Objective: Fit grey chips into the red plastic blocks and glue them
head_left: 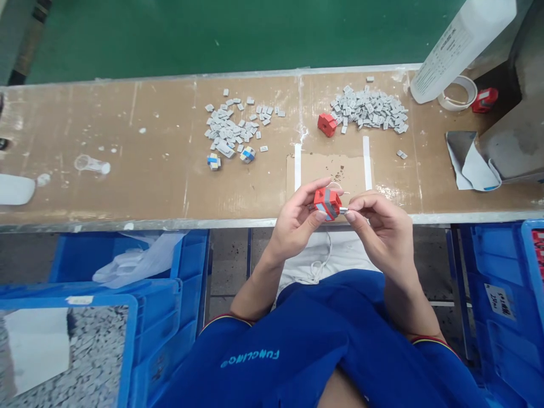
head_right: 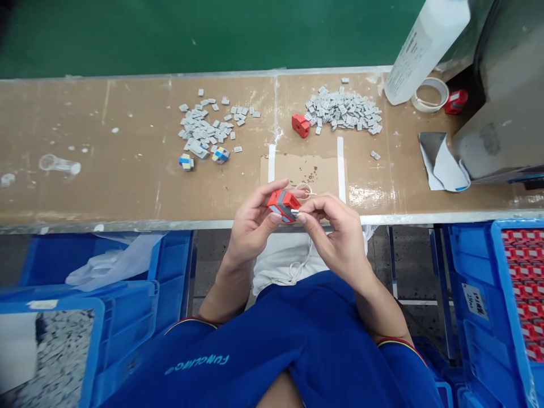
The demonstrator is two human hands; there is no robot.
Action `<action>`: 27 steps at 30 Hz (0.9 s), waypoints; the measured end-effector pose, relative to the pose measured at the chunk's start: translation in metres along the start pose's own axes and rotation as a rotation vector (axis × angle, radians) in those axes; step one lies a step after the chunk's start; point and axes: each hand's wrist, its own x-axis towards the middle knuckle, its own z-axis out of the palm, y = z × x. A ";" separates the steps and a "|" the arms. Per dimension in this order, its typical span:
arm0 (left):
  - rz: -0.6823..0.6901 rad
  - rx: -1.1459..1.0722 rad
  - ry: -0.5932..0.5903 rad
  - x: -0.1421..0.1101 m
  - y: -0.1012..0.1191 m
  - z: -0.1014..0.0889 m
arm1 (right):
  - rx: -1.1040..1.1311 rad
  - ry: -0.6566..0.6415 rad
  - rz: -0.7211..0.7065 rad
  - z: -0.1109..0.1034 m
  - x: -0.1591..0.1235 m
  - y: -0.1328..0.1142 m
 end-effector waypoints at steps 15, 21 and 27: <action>-0.231 -0.218 0.032 0.001 -0.004 0.002 | 0.354 0.063 0.280 0.002 0.008 0.003; -0.214 -0.191 0.073 0.002 0.004 0.005 | 0.342 0.068 0.307 0.007 0.009 0.001; -0.168 -0.161 0.056 0.001 0.001 0.003 | 0.264 0.056 0.280 0.011 0.008 0.000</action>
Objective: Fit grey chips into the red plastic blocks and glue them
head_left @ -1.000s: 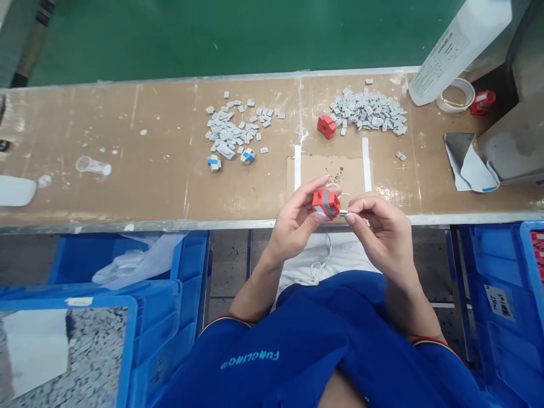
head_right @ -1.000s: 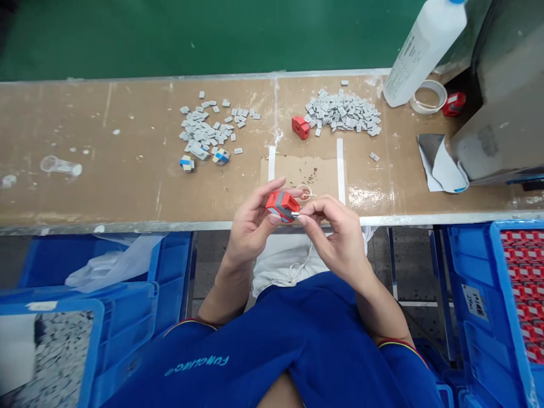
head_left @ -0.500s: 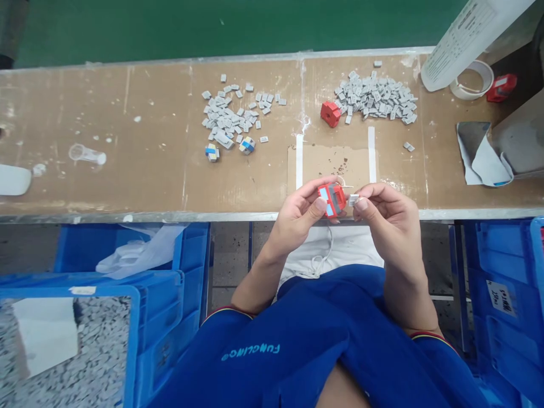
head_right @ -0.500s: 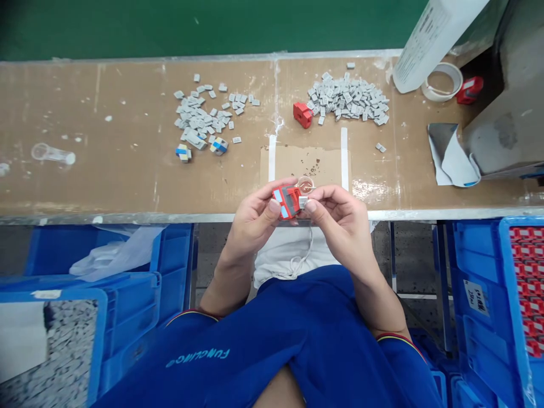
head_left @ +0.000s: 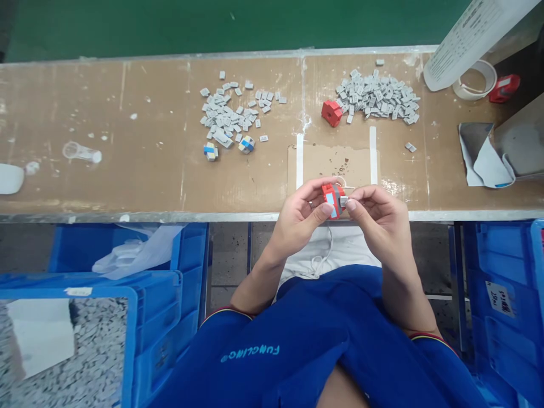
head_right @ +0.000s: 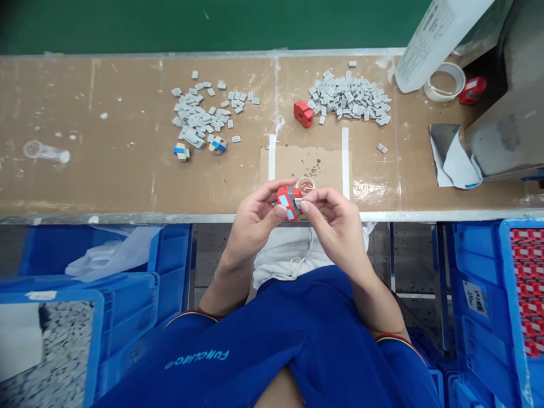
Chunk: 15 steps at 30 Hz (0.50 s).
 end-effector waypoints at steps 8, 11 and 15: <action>0.055 -0.018 -0.044 -0.003 -0.004 -0.003 | -0.180 -0.038 -0.105 -0.003 -0.007 0.005; 0.067 -0.004 -0.044 -0.005 -0.004 -0.003 | -0.297 -0.028 -0.197 -0.003 -0.009 0.005; 0.130 0.027 -0.048 -0.006 -0.004 -0.007 | -0.376 -0.029 -0.300 -0.001 -0.009 0.001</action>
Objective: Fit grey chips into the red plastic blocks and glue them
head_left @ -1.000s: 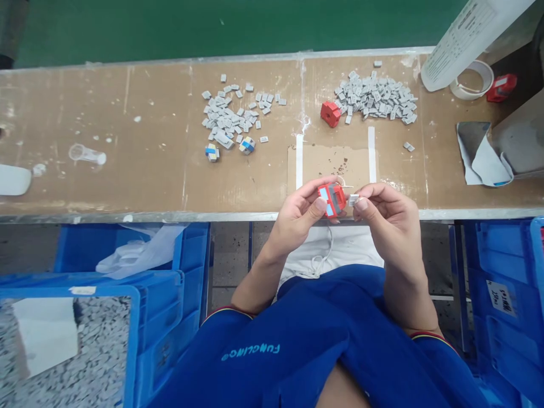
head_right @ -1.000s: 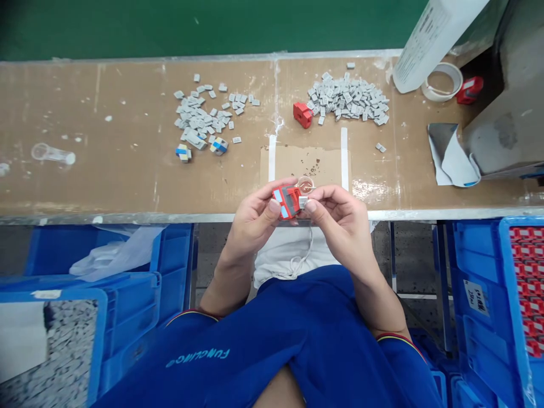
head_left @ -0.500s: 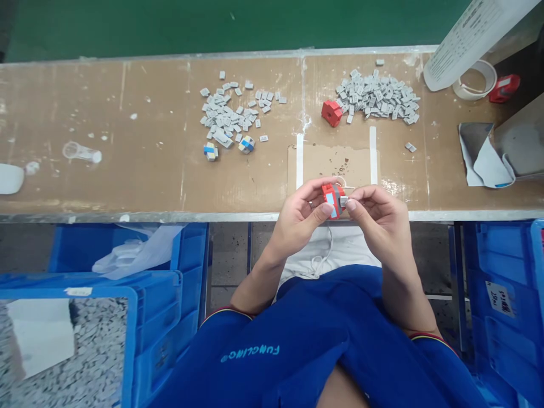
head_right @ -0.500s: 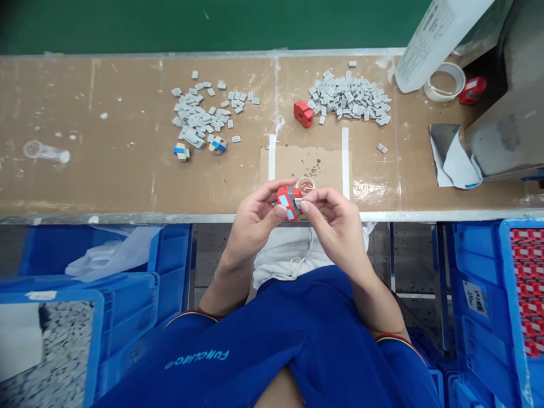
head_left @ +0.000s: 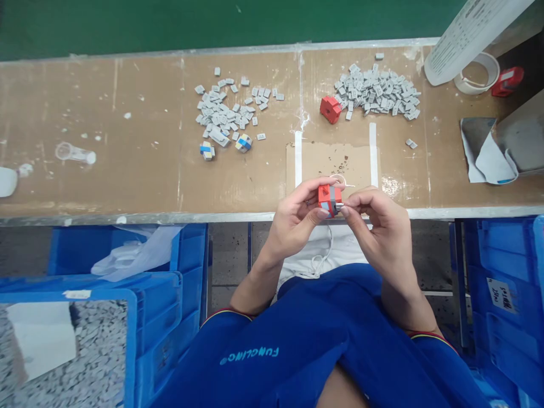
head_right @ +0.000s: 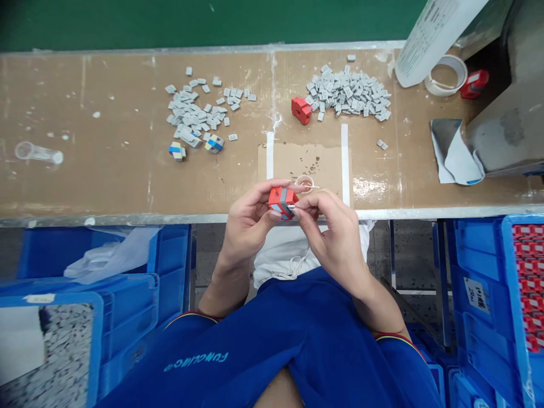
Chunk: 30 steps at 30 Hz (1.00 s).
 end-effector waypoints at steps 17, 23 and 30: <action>0.073 0.216 0.130 -0.001 0.013 -0.004 | -0.189 0.123 -0.255 0.023 0.006 -0.001; 0.005 0.196 0.203 -0.001 0.005 -0.002 | -0.071 0.102 -0.093 0.022 0.011 0.005; -0.014 0.208 0.211 -0.003 0.006 -0.003 | 0.322 -0.139 0.218 0.002 0.031 0.009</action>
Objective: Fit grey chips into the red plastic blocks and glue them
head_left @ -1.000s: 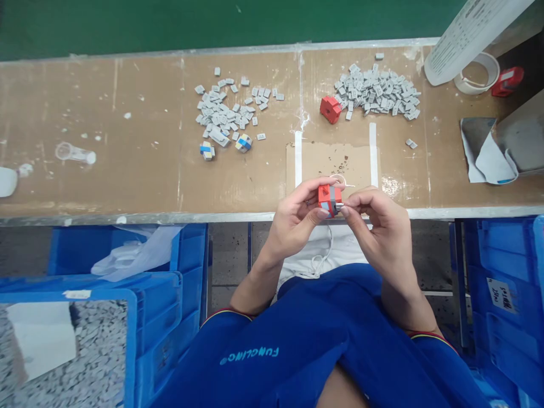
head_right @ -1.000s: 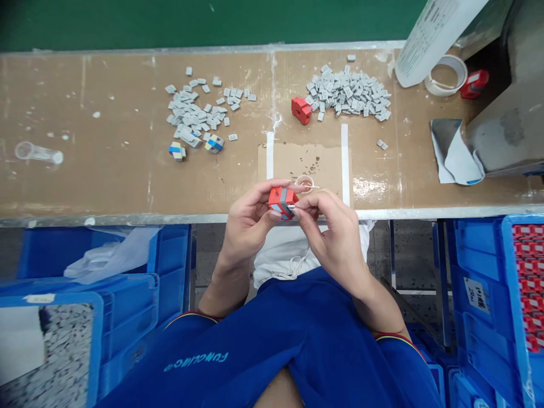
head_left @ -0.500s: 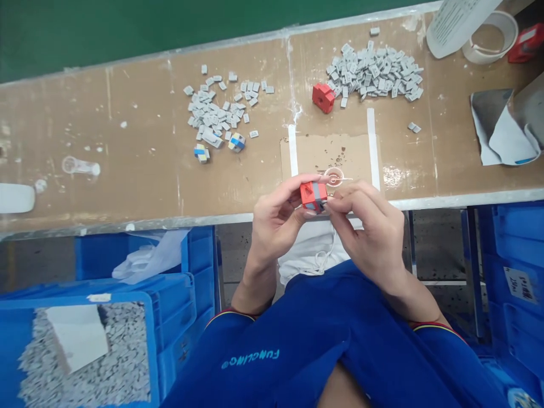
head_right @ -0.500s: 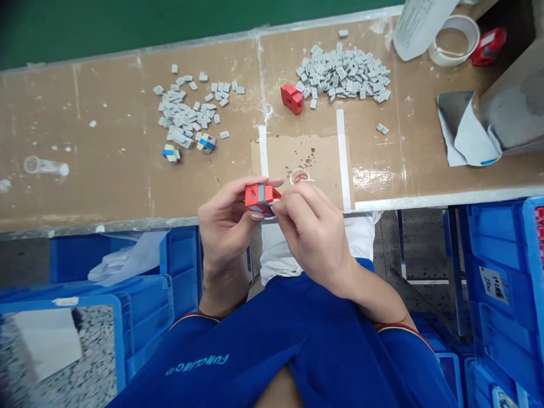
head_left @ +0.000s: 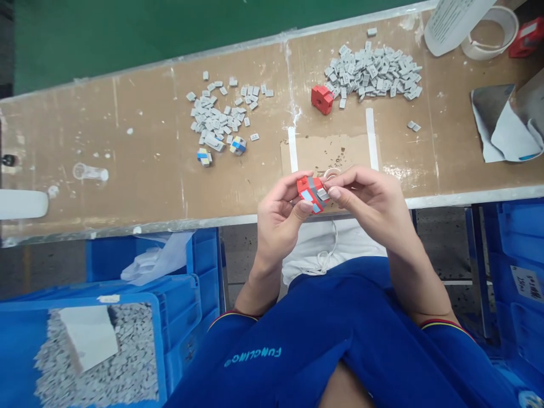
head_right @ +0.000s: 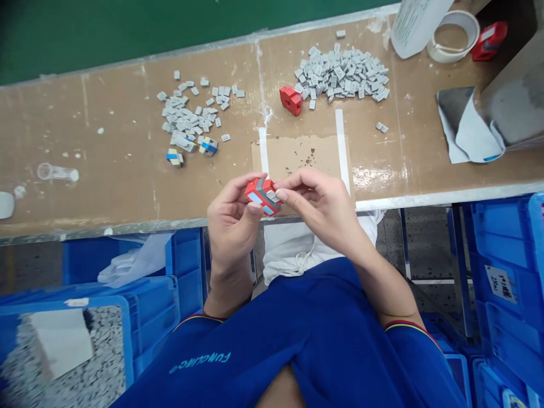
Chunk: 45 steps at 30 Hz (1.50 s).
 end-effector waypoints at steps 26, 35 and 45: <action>-0.006 -0.066 -0.215 0.003 0.005 -0.007 | -0.064 -0.174 0.005 -0.018 -0.007 -0.001; 0.191 -0.015 -0.182 0.002 0.009 0.001 | -0.484 0.125 -0.434 0.002 -0.035 -0.008; 0.281 0.086 -0.169 0.004 0.003 -0.005 | -0.508 0.194 -0.402 0.012 -0.032 0.000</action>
